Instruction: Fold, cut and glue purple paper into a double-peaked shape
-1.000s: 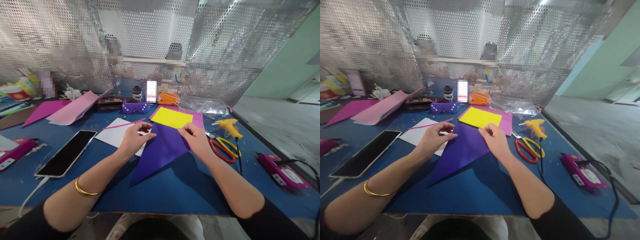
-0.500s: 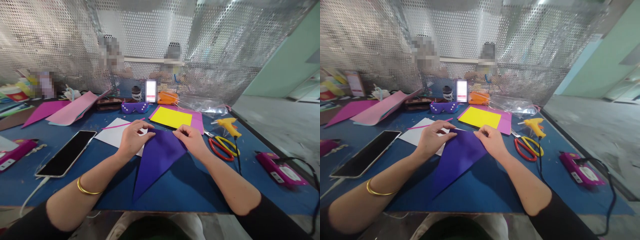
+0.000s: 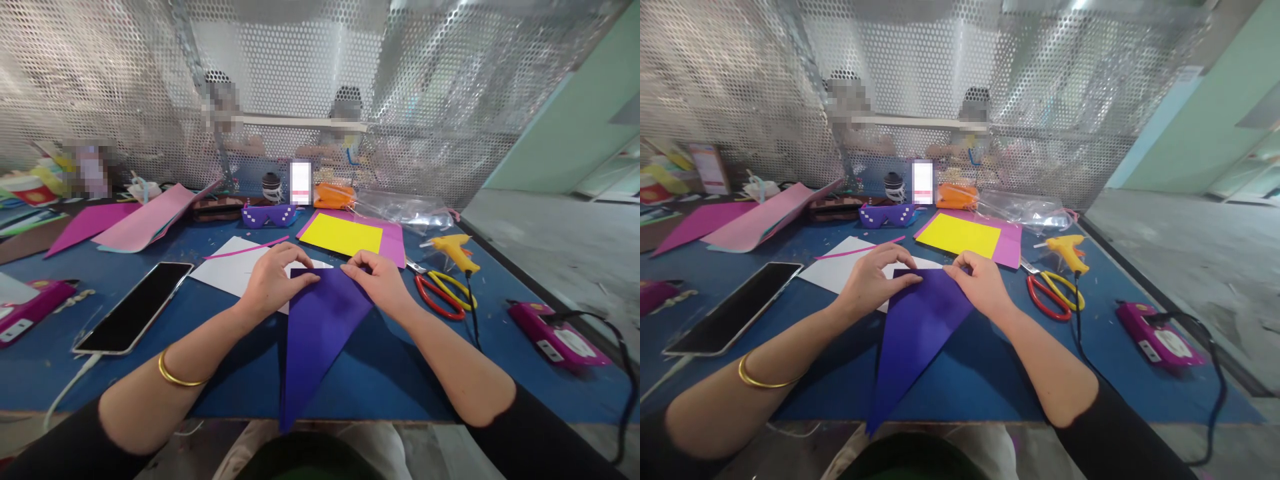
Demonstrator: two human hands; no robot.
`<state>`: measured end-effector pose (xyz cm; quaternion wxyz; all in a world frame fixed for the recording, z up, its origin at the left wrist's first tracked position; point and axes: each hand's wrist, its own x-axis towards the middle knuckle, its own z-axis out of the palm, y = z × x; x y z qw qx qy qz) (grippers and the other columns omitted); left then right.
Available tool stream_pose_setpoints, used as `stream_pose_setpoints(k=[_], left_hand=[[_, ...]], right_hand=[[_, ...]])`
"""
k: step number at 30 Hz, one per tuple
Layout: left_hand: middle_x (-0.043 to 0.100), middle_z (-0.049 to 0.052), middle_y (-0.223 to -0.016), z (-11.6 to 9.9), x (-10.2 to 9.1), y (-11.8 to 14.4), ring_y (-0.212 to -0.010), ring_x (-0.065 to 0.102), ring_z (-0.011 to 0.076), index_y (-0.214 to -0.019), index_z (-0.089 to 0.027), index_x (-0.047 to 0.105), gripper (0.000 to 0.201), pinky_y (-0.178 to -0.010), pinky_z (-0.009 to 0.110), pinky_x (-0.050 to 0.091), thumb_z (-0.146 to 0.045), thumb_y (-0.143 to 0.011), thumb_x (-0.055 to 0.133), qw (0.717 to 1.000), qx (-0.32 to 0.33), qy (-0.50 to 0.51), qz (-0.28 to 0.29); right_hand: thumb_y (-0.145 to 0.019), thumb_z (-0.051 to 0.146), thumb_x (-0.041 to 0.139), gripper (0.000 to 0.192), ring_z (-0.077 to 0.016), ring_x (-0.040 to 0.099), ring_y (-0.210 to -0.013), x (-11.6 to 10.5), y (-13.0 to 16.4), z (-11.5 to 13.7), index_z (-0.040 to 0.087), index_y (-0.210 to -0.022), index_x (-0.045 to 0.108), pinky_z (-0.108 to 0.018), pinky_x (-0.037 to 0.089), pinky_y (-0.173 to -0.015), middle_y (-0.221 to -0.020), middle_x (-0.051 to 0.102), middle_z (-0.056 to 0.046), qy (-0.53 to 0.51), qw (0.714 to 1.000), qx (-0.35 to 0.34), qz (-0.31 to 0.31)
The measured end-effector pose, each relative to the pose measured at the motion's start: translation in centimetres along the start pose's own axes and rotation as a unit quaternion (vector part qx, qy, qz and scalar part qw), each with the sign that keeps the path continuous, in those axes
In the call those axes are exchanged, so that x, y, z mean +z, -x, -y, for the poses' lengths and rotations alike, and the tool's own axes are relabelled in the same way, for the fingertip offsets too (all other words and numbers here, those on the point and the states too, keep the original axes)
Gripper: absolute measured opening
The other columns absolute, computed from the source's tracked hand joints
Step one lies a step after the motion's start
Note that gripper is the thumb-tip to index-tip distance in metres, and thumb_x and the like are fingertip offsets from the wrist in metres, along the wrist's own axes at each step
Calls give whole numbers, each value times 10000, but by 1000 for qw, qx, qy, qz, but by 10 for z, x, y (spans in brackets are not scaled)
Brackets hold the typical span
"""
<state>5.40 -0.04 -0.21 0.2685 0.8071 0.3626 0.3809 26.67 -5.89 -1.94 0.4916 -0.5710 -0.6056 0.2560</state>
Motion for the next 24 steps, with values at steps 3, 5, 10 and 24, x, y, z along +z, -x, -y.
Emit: stream_pose_setpoints(k=[3,5,10,24], left_hand=[[651,13,-778,1,-2,-3,-796,575,200,-637,-230,650,247,-785,329,448,-380,-630,847,999,-32,15,34],[635,5,-706,2,-5,-5,-712,550,179,-587,-222,630,291,-698,302,430,-407,-592,855,996,-63,36,60],[604,-8,-634,3,-21,-12,-593,524,140,-611,-208,611,379,-547,249,385,-542,-625,791,981,-155,107,39],[614,-44,-586,-27,-58,-12,-472,492,80,-730,-210,668,379,-432,175,356,-491,-584,875,950,-248,183,-41]], right_hand=[[-777,391,717,238,-164,520,-668,0,1,1,222,-653,605,-306,388,-640,-675,615,15,-12,1000,4,6],[-792,424,709,264,-163,519,-661,-1,1,3,220,-659,608,-301,389,-625,-679,614,10,-38,999,9,24],[-880,538,589,348,-202,609,-840,-11,1,10,221,-750,649,-331,461,-735,-880,684,-38,-129,988,6,83],[-698,480,749,315,-131,481,-663,-14,-3,23,225,-748,572,-287,416,-642,-718,554,35,-129,988,-26,82]])
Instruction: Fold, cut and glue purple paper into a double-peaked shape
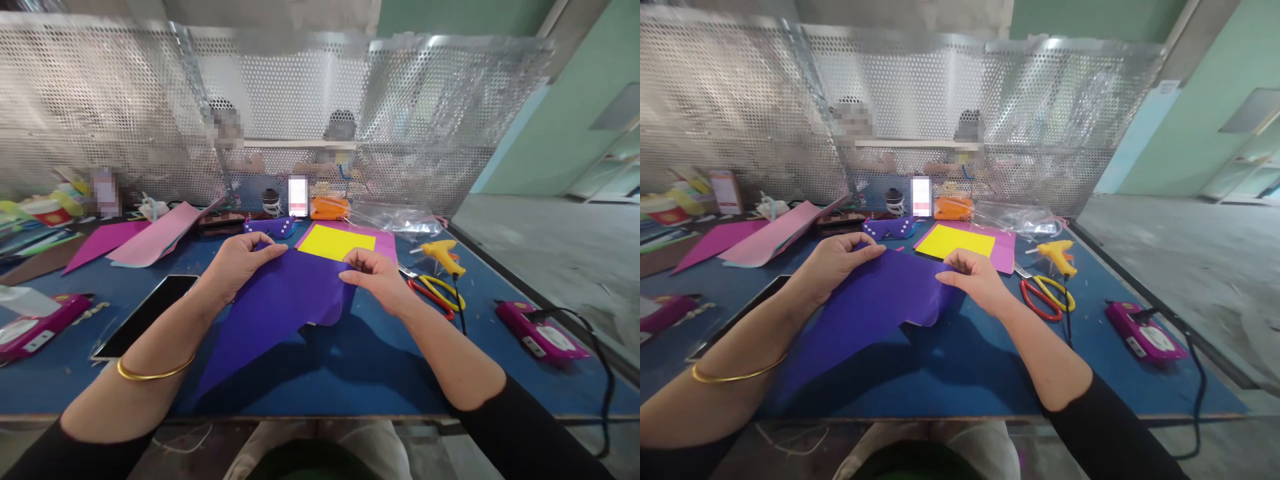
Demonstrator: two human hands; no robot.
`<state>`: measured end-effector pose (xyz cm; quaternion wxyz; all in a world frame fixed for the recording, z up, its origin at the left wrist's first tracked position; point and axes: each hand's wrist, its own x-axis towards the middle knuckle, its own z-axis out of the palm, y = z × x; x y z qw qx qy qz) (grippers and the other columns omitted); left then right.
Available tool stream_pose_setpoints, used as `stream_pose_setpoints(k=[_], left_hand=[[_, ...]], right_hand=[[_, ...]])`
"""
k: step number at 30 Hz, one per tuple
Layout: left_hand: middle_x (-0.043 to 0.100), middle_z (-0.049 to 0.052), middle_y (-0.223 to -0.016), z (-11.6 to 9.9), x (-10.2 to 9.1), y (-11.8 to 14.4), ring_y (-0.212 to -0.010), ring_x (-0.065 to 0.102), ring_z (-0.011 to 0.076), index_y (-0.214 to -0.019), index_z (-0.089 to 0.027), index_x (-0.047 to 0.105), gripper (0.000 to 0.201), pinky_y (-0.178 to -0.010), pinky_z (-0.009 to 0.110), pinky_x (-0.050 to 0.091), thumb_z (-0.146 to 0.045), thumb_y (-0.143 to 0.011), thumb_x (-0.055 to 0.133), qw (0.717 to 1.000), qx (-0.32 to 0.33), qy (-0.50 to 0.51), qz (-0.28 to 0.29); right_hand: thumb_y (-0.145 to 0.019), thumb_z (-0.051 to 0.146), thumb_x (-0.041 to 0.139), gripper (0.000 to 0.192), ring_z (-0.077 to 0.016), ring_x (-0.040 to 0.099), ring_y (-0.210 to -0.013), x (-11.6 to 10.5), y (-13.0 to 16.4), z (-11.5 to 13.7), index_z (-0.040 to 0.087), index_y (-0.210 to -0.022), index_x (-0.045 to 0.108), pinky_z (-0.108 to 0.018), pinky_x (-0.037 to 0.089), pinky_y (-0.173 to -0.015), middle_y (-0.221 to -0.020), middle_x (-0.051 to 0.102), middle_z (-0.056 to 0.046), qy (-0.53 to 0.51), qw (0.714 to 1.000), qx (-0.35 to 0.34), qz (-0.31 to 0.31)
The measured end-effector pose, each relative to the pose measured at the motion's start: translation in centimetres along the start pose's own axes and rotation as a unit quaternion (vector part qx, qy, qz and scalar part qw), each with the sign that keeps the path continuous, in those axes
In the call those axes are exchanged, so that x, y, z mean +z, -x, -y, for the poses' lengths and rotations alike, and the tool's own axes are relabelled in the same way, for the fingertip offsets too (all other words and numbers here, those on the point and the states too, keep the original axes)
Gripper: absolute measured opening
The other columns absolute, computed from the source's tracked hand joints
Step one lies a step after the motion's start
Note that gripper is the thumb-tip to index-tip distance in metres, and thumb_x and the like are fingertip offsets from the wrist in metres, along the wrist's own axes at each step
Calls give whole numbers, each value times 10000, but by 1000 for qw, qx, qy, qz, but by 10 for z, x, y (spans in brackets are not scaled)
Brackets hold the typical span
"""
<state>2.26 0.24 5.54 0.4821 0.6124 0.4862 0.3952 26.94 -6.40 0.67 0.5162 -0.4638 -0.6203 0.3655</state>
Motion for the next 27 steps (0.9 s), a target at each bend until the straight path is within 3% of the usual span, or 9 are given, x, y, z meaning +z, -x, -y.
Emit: stream_pose_setpoints(k=[5,8,12,15,20,23,27], left_hand=[[759,81,-749,3,-10,19,-578,679,201,-853,-178,761,437,-536,303,560,-490,-571,877,991,-98,44,84],[779,95,-785,9,-12,28,-608,700,206,-833,-170,774,423,-565,298,578,-447,-541,906,985,-127,55,103],[767,51,-706,18,-9,30,-573,685,189,-824,-191,774,397,-532,267,555,-444,-550,909,983,-138,59,105],[789,40,-777,29,-7,26,-645,715,197,-883,-208,784,428,-602,268,574,-445,-551,916,983,-141,52,109],[799,63,-826,45,-8,25,-670,723,216,-904,-189,793,480,-627,281,571,-462,-531,924,980,-154,34,120],[803,57,-858,44,-11,27,-694,731,227,-953,-206,788,515,-641,296,578,-466,-529,920,978,-162,36,123],[799,70,-837,39,-13,29,-672,726,227,-908,-200,782,469,-617,301,575,-485,-555,902,975,-173,42,136]], right_hand=[[-720,495,719,316,-137,525,-656,-6,-2,20,216,-773,580,-294,438,-625,-725,599,21,82,997,5,-11],[-743,434,721,249,-144,531,-655,-9,0,33,214,-760,606,-298,424,-624,-725,623,14,179,984,12,-18],[-766,373,737,184,-177,579,-699,-7,6,46,223,-730,638,-311,406,-650,-754,678,-5,321,946,45,-11],[-812,418,711,219,-220,603,-747,-7,14,49,228,-725,644,-321,374,-650,-788,699,-40,409,909,81,-15],[-860,497,636,327,-225,594,-701,-22,35,49,235,-664,629,-324,336,-607,-721,682,-48,474,869,137,13],[-862,550,608,376,-187,582,-650,-40,46,53,237,-657,629,-305,358,-581,-693,666,-19,463,872,148,47],[-749,611,697,394,-141,543,-560,-63,56,58,220,-794,678,-269,359,-492,-696,665,-11,316,931,178,33]])
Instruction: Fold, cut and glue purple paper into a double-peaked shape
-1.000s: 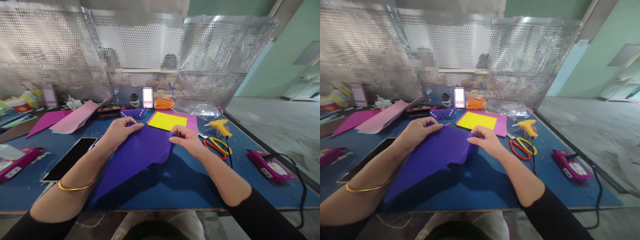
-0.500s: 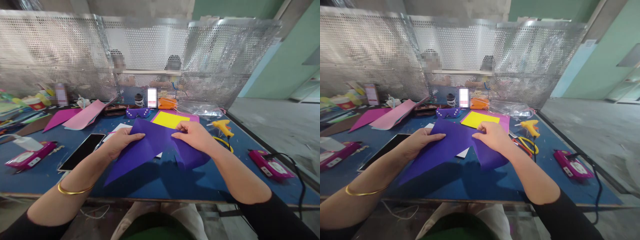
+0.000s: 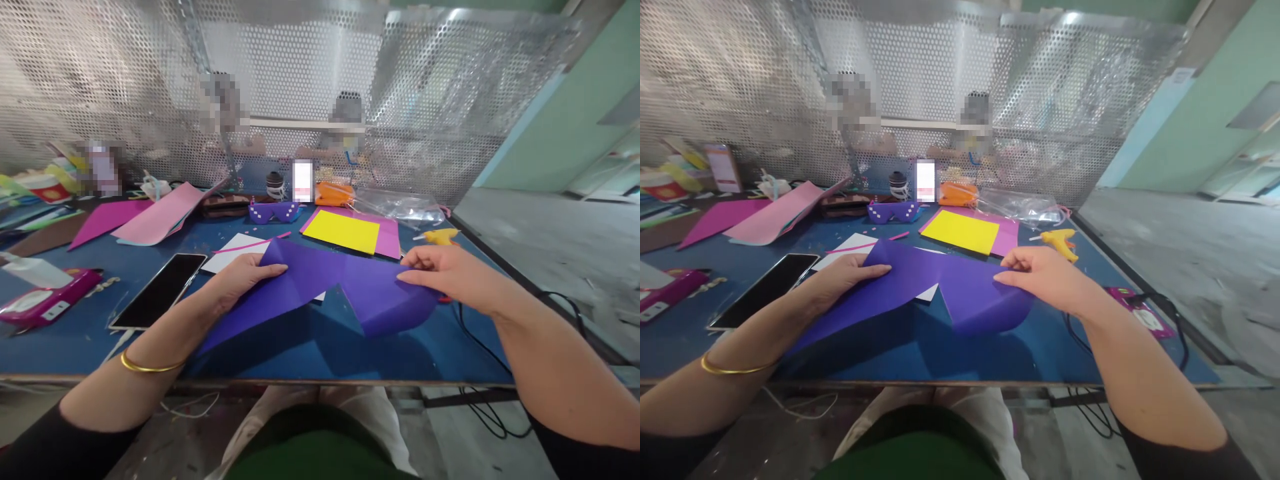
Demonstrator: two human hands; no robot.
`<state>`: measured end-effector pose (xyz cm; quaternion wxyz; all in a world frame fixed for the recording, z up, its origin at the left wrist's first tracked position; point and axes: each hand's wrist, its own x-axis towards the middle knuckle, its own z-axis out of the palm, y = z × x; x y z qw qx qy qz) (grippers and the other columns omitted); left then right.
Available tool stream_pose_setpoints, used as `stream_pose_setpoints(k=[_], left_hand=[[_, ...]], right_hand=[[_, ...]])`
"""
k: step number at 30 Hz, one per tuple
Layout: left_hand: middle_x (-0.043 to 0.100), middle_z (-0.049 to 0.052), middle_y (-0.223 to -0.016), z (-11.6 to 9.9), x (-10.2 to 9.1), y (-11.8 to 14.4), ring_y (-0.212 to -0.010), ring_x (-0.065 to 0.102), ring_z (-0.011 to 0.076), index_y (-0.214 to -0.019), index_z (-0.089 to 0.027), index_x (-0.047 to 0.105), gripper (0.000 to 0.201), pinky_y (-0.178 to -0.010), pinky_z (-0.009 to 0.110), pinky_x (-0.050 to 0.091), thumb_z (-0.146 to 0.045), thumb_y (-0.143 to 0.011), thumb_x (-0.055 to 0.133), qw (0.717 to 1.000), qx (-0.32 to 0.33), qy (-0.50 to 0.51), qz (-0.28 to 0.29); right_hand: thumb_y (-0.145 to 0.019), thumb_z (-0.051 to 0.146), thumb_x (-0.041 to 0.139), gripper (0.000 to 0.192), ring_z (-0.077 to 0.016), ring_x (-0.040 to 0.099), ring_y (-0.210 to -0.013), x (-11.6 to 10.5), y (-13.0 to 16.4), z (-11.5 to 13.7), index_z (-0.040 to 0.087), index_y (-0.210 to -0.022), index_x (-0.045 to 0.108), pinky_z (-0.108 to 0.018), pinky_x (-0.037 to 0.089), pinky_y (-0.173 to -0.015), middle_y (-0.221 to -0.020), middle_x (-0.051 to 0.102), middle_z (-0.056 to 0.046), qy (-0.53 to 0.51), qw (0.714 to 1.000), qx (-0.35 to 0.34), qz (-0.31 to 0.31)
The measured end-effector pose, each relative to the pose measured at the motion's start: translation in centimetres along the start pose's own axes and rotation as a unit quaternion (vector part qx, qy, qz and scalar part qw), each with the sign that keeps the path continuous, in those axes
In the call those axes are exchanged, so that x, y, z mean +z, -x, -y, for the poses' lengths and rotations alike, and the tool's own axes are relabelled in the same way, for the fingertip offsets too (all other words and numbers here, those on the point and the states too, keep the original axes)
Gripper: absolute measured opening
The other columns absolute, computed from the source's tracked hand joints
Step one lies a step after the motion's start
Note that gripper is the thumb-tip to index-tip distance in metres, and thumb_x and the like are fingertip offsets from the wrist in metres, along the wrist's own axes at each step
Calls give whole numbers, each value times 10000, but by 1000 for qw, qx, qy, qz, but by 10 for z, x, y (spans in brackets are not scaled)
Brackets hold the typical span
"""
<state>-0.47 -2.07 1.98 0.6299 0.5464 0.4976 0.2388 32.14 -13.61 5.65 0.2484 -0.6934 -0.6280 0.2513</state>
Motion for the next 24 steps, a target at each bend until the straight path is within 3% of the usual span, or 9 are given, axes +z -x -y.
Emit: stream_pose_setpoints(k=[2,5,10,15,18,21,24], left_hand=[[795,71,-814,1,1,0,-658,720,221,-862,-197,776,439,-605,296,570,-491,-559,896,1000,1,0,3],[795,64,-819,7,3,-5,-672,721,221,-861,-202,772,444,-619,298,573,-504,-558,889,1000,12,-7,-1],[793,77,-850,21,5,-16,-706,721,236,-888,-181,771,472,-659,331,579,-502,-559,882,998,36,-50,-24],[776,83,-797,31,4,-24,-664,699,218,-835,-172,764,400,-618,312,551,-482,-600,857,990,58,-123,-38],[774,84,-820,30,1,-27,-696,708,231,-932,-181,754,431,-632,321,555,-473,-625,834,983,72,-166,-36],[766,96,-865,26,-5,-23,-789,720,289,-1111,-175,724,579,-750,398,572,-439,-609,842,967,91,-231,-60],[735,129,-1128,26,-6,-3,-1089,662,390,-1239,-210,685,673,-1015,533,474,-417,-619,846,936,125,-311,-111]], right_hand=[[-678,622,744,460,-146,560,-551,-4,0,-6,207,-868,694,-265,366,-467,-733,697,-33,-58,997,25,-35],[-645,608,759,473,-191,639,-641,1,-7,-16,206,-890,706,-304,461,-548,-805,738,-63,-43,994,28,-93],[-665,449,762,252,-270,685,-846,33,-15,-35,243,-788,687,-408,501,-773,-850,750,-44,37,987,19,-153],[-756,428,705,203,-273,709,-885,66,-4,-54,254,-855,674,-397,506,-788,-903,762,-34,94,980,18,-171],[-812,430,666,213,-272,719,-904,75,4,-63,252,-929,672,-383,511,-777,-950,765,-40,125,976,18,-180],[-841,416,640,217,-276,722,-936,80,9,-68,245,-971,669,-374,514,-761,-1014,763,-54,154,971,18,-183],[-863,425,618,250,-287,719,-946,83,14,-71,237,-1020,668,-370,512,-726,-1072,753,-69,179,966,16,-188]])
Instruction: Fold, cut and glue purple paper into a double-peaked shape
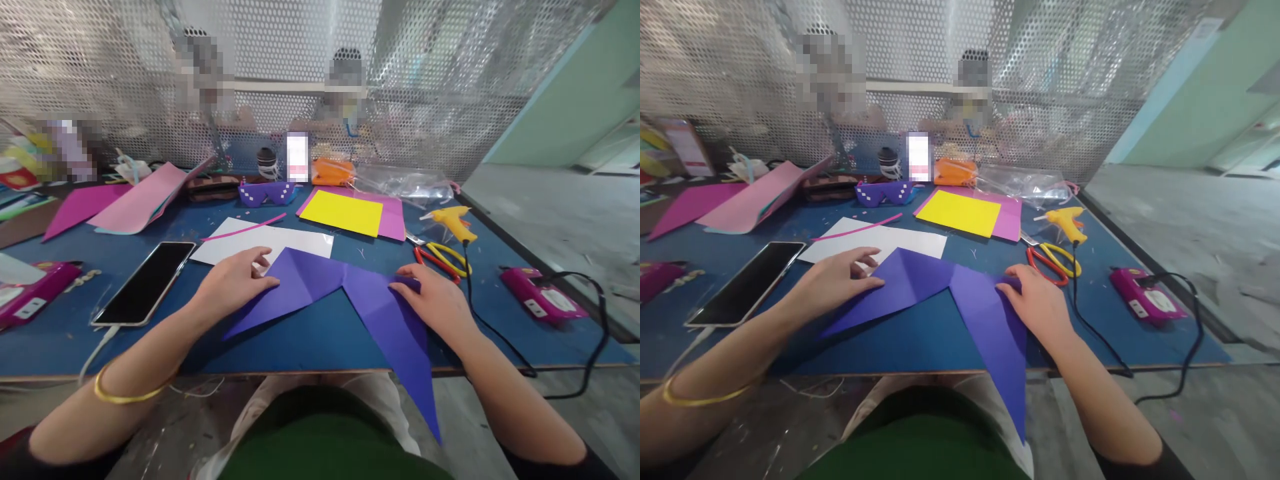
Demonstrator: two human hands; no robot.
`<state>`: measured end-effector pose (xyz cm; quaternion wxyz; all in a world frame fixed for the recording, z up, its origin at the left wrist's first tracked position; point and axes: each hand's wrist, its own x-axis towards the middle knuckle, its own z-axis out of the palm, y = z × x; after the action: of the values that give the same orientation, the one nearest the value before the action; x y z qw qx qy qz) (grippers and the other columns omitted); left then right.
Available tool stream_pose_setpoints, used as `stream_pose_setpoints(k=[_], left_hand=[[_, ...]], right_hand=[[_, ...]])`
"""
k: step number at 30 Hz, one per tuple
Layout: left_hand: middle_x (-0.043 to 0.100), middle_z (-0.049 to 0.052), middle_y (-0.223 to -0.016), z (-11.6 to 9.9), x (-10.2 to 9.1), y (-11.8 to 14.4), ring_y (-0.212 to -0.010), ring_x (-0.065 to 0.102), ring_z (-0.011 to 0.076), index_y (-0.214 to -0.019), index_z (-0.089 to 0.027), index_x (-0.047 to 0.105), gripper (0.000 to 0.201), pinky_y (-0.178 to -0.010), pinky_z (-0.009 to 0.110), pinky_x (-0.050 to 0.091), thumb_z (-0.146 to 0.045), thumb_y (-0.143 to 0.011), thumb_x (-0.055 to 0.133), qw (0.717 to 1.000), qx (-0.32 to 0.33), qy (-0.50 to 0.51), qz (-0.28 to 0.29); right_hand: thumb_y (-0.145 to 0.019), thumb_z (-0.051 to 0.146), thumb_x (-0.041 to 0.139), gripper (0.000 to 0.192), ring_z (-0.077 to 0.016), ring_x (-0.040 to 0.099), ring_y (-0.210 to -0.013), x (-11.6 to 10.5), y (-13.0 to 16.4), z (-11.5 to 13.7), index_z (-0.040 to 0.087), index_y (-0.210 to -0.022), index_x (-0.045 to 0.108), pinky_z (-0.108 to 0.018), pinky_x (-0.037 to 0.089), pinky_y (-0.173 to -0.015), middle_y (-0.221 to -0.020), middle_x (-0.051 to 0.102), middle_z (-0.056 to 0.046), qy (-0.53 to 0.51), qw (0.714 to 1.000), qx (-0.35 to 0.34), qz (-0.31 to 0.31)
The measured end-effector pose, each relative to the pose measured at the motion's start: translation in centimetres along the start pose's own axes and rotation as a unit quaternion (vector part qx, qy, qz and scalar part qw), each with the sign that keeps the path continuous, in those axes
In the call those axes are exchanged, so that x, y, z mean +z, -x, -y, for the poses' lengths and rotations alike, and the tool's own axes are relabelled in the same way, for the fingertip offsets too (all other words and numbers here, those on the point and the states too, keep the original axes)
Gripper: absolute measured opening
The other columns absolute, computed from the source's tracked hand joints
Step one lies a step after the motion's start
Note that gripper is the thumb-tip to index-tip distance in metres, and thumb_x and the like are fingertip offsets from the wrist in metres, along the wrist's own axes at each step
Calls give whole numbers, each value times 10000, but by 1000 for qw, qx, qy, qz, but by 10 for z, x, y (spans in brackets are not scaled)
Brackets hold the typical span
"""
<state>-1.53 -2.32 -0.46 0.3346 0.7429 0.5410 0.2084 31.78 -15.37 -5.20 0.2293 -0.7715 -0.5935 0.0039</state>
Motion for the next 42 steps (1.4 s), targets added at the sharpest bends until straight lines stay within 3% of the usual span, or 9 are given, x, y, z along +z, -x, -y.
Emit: stream_pose_setpoints(k=[3,8,14,24,28,32,35,38,42], left_hand=[[615,123,-1412,-4,9,35,-1362,495,392,-1334,-228,639,488,-1145,578,356,-408,-883,592,973,125,-178,-71],[446,106,-1576,-11,58,81,-1459,406,329,-1514,-235,447,683,-1183,521,360,-630,-956,465,913,316,-257,-13],[384,169,-1599,-17,95,75,-1495,332,355,-1578,-150,309,957,-1220,532,288,-785,-875,443,912,332,-239,27],[368,176,-1603,-19,97,71,-1489,340,365,-1561,-129,344,953,-1197,561,321,-792,-880,418,907,330,-253,68],[469,153,-1551,-17,95,76,-1435,435,352,-1496,-168,468,775,-1163,543,393,-649,-898,575,923,336,-189,22],[762,79,-1142,-21,89,83,-1076,699,277,-1075,-277,759,258,-953,442,563,-434,-946,600,972,235,-12,-26],[784,57,-997,-33,83,84,-928,729,254,-920,-307,782,203,-825,387,597,-462,-895,653,979,72,159,101],[763,66,-1139,-49,81,79,-1059,712,258,-1106,-294,757,357,-929,379,574,-481,-801,749,911,-70,332,234],[761,120,-1072,-62,87,70,-1085,703,261,-934,-188,738,349,-1006,376,541,-479,-752,801,828,-170,501,188]], right_hand=[[-883,434,599,265,-284,720,-887,-1,9,0,234,-1041,669,-363,503,-683,-1054,747,-69,18,1000,-7,-5],[-928,500,538,313,-247,700,-754,-2,28,1,246,-1050,675,-346,485,-633,-993,735,-57,32,999,-21,-22],[-957,555,469,375,-198,663,-619,-3,47,1,256,-1043,679,-331,451,-558,-1006,731,-51,45,997,-15,-55],[-927,584,494,416,-189,649,-568,-3,48,-2,269,-1097,705,-358,485,-568,-1080,748,-50,-31,998,45,-37],[-880,536,552,299,-263,722,-793,-7,41,-5,294,-913,724,-374,530,-666,-941,772,-28,-123,990,65,-11],[-817,505,598,240,-277,707,-750,-11,37,-1,291,-785,702,-393,530,-695,-803,762,-22,-190,977,92,-22],[-796,474,610,222,-257,678,-702,-15,36,8,279,-734,697,-364,527,-666,-749,742,-19,-233,967,99,-36],[-819,464,595,242,-238,668,-727,-19,35,17,259,-741,699,-334,524,-670,-775,735,-24,-251,961,99,-57],[-836,471,600,260,-217,633,-713,-26,34,22,239,-770,696,-320,501,-675,-768,711,-22,-262,953,107,-109]])
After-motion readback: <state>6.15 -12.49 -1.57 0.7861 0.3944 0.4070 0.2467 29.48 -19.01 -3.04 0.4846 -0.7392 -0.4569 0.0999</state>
